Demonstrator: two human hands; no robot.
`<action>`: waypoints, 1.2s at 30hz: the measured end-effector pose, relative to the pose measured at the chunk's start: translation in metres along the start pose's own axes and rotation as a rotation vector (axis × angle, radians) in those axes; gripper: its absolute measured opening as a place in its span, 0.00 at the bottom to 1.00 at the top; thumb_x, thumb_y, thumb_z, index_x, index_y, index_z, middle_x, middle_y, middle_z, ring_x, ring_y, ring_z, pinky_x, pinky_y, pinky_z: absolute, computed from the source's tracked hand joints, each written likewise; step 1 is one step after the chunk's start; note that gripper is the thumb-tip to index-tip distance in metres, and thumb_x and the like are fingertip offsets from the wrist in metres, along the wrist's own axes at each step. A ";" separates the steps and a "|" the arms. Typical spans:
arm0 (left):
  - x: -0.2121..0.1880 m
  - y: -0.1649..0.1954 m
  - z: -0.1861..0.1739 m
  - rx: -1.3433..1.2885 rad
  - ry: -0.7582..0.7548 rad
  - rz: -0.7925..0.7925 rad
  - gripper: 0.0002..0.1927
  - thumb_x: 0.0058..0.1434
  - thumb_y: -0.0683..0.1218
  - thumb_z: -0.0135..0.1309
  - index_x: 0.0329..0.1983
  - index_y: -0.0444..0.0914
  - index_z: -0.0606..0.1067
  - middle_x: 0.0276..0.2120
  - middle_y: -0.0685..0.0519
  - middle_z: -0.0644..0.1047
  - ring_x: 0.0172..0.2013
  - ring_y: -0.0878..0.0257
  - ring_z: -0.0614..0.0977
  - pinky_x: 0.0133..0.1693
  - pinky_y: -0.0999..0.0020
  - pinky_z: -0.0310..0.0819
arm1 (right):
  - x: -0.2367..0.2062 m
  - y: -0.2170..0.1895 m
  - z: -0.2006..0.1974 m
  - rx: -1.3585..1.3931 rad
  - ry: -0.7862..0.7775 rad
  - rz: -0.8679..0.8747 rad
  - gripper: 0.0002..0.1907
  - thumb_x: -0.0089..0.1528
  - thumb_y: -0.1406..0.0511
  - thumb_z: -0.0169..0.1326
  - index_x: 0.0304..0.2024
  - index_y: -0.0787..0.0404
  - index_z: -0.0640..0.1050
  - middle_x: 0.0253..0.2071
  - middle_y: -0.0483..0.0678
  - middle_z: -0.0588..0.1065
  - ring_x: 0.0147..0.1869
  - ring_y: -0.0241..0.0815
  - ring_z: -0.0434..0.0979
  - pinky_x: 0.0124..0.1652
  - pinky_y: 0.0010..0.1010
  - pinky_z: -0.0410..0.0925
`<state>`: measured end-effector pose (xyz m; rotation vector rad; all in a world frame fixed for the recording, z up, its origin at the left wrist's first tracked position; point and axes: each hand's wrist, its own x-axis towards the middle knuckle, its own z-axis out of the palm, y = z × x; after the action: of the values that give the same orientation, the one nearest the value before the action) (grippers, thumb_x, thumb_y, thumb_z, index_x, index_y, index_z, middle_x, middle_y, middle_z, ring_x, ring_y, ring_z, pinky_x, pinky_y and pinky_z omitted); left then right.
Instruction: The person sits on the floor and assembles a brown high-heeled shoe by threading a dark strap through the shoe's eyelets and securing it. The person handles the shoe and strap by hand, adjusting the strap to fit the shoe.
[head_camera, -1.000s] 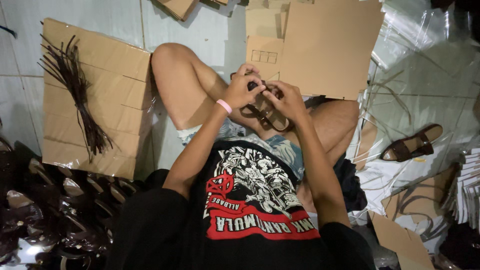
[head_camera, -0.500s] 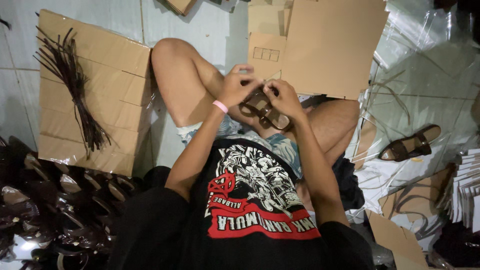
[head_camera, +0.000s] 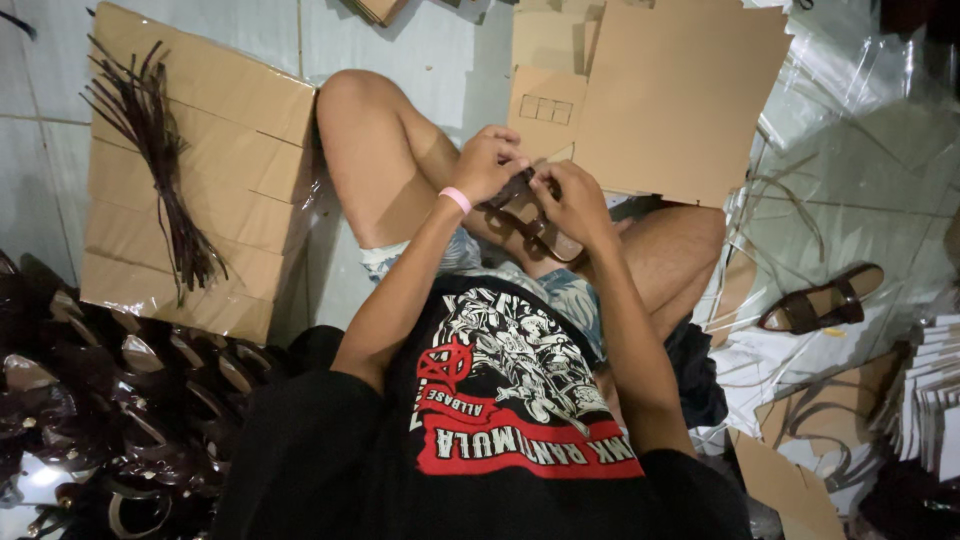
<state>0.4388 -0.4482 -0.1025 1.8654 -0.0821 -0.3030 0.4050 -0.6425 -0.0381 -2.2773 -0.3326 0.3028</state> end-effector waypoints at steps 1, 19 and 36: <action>0.001 0.000 -0.001 0.000 0.000 -0.002 0.06 0.56 0.43 0.66 0.35 0.36 0.84 0.50 0.46 0.78 0.42 0.56 0.84 0.45 0.66 0.80 | -0.001 -0.002 0.000 0.007 0.000 0.013 0.08 0.64 0.64 0.60 0.41 0.64 0.80 0.37 0.56 0.77 0.41 0.55 0.78 0.42 0.42 0.70; 0.004 -0.005 -0.017 0.039 -0.126 0.008 0.08 0.54 0.43 0.68 0.31 0.34 0.82 0.36 0.44 0.77 0.40 0.53 0.80 0.44 0.62 0.76 | -0.002 0.039 0.009 0.098 -0.185 0.191 0.14 0.63 0.58 0.59 0.38 0.64 0.82 0.30 0.55 0.78 0.30 0.45 0.76 0.34 0.37 0.68; -0.006 0.000 -0.010 0.193 0.006 0.007 0.08 0.60 0.45 0.64 0.33 0.34 0.81 0.42 0.39 0.74 0.46 0.44 0.77 0.50 0.56 0.70 | 0.014 -0.004 0.001 0.283 0.080 -0.015 0.15 0.65 0.61 0.61 0.50 0.63 0.80 0.42 0.54 0.79 0.40 0.45 0.82 0.39 0.33 0.73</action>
<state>0.4358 -0.4376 -0.0992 2.0567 -0.1171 -0.2938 0.4176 -0.6345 -0.0377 -2.0017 -0.2488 0.2339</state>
